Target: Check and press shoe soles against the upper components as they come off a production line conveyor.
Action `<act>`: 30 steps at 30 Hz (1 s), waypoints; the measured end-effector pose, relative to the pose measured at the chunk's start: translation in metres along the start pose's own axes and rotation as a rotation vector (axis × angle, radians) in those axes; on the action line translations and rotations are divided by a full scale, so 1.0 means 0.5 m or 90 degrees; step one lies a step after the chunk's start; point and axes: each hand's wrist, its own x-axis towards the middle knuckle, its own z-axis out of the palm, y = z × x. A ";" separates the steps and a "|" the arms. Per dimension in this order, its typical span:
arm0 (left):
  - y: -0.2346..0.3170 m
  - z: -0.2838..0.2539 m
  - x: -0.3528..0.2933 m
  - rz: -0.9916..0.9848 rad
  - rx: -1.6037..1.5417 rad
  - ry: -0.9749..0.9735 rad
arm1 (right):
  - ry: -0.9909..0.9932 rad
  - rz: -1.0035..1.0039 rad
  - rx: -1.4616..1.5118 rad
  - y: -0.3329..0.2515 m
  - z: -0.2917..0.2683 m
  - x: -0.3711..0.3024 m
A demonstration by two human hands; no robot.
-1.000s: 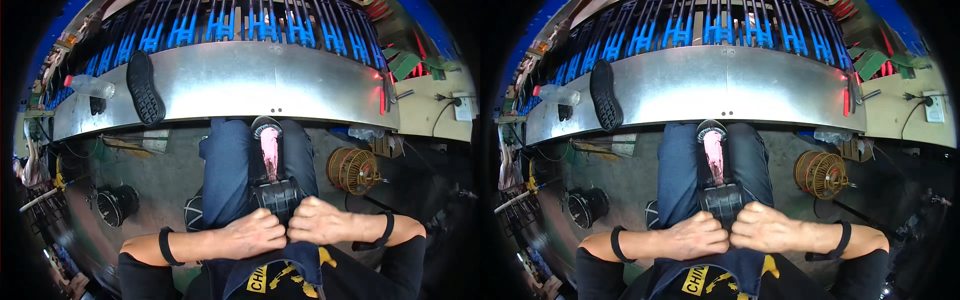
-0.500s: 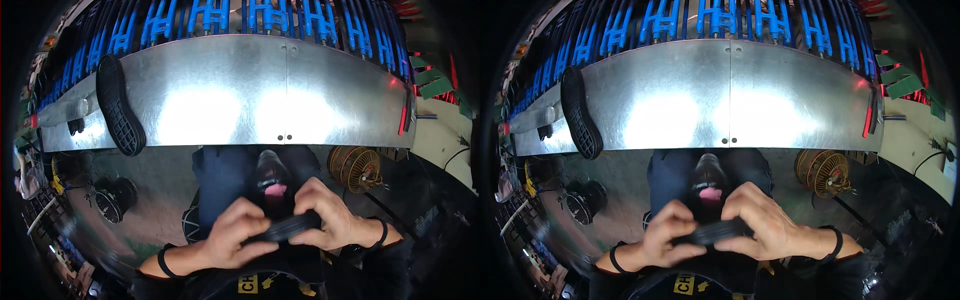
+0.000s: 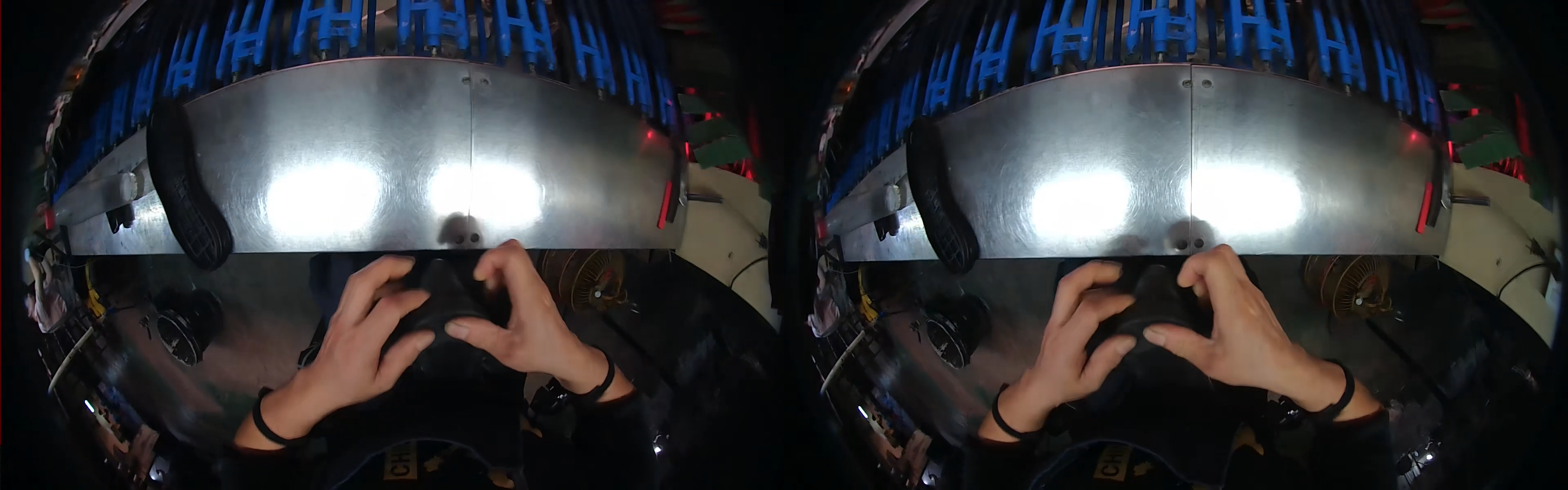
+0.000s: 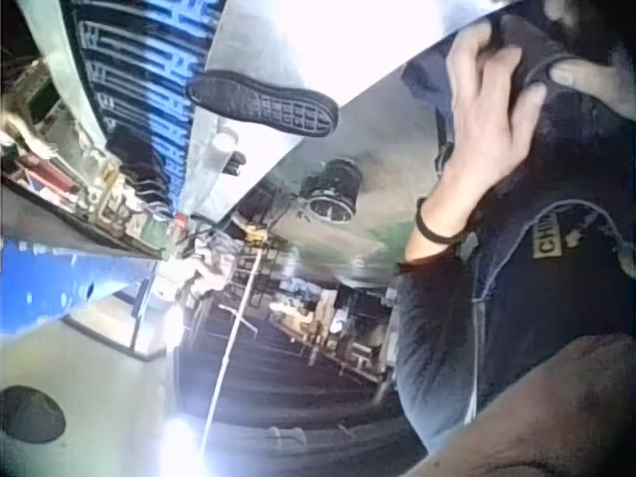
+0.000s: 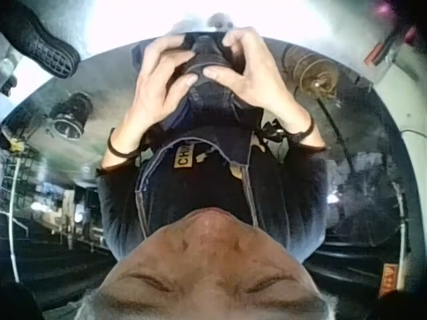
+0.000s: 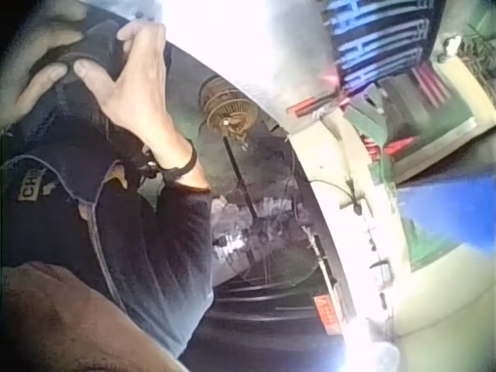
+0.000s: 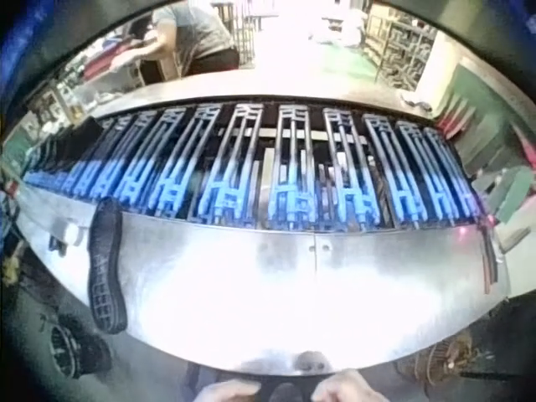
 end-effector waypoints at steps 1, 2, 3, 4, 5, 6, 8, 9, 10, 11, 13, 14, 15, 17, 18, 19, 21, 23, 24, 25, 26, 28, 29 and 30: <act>-0.008 0.011 0.015 0.020 -0.081 0.008 | 0.002 0.008 0.015 0.009 0.006 -0.006; -0.018 0.004 0.016 0.008 -0.125 -0.047 | 0.055 -0.037 0.032 0.022 0.018 -0.013; -0.026 0.002 0.009 0.011 -0.168 -0.047 | 0.021 -0.019 0.082 0.032 0.018 -0.016; -0.008 0.001 -0.008 0.027 -0.157 -0.037 | -0.008 0.000 0.267 0.033 0.031 -0.037; 0.018 -0.001 -0.029 0.050 -0.152 -0.028 | -0.031 0.013 0.447 0.025 0.039 -0.056; 0.044 -0.008 -0.049 0.114 -0.149 -0.045 | -0.044 -0.078 0.432 0.014 0.039 -0.081; 0.070 -0.013 -0.098 0.153 -0.229 -0.047 | -0.040 -0.197 0.403 -0.020 0.048 -0.142; 0.062 -0.001 -0.119 0.157 -0.307 -0.037 | -0.024 -0.231 0.389 -0.042 0.055 -0.168; 0.072 0.038 -0.120 0.106 -0.309 0.073 | -0.006 -0.138 0.469 -0.060 0.067 -0.184; 0.095 0.062 -0.109 0.055 -0.407 0.045 | 0.010 -0.048 0.556 -0.074 0.081 -0.196; 0.120 0.095 -0.112 -0.062 -0.472 0.073 | 0.126 -0.225 0.543 -0.080 0.109 -0.161; 0.138 0.100 -0.111 -0.004 -0.486 0.103 | 0.088 -0.298 0.591 -0.105 0.097 -0.170; 0.170 0.083 -0.117 0.109 -0.335 0.120 | 0.180 -0.437 0.489 -0.127 0.100 -0.174; 0.257 0.073 -0.164 0.218 -0.270 0.221 | 0.255 -0.610 0.433 -0.184 0.092 -0.205; 0.281 0.079 -0.189 0.331 -0.356 0.200 | 0.238 -0.680 0.333 -0.189 0.075 -0.219; 0.299 0.083 -0.210 0.443 -0.441 0.174 | 0.222 -0.745 0.232 -0.191 0.054 -0.230; 0.199 0.017 -0.141 0.325 -0.210 0.344 | 0.452 -0.464 0.136 -0.131 0.041 -0.200; 0.108 -0.015 -0.093 0.083 -0.349 0.293 | 0.312 -0.332 0.391 -0.106 0.078 -0.130; 0.091 0.025 -0.111 0.094 -0.362 0.278 | 0.324 -0.371 0.242 -0.103 0.097 -0.144; 0.099 0.065 -0.139 0.108 -0.373 0.270 | 0.328 -0.413 0.091 -0.105 0.109 -0.169; 0.113 0.076 -0.159 0.147 -0.348 0.214 | 0.275 -0.415 0.138 -0.098 0.105 -0.202; 0.125 0.087 -0.186 0.149 -0.318 0.136 | 0.263 -0.429 0.161 -0.071 0.112 -0.225; 0.121 0.101 -0.196 0.125 -0.356 0.138 | 0.230 -0.416 0.168 -0.060 0.112 -0.235; 0.121 0.118 -0.201 0.090 -0.361 0.163 | 0.258 -0.418 0.158 -0.052 0.124 -0.238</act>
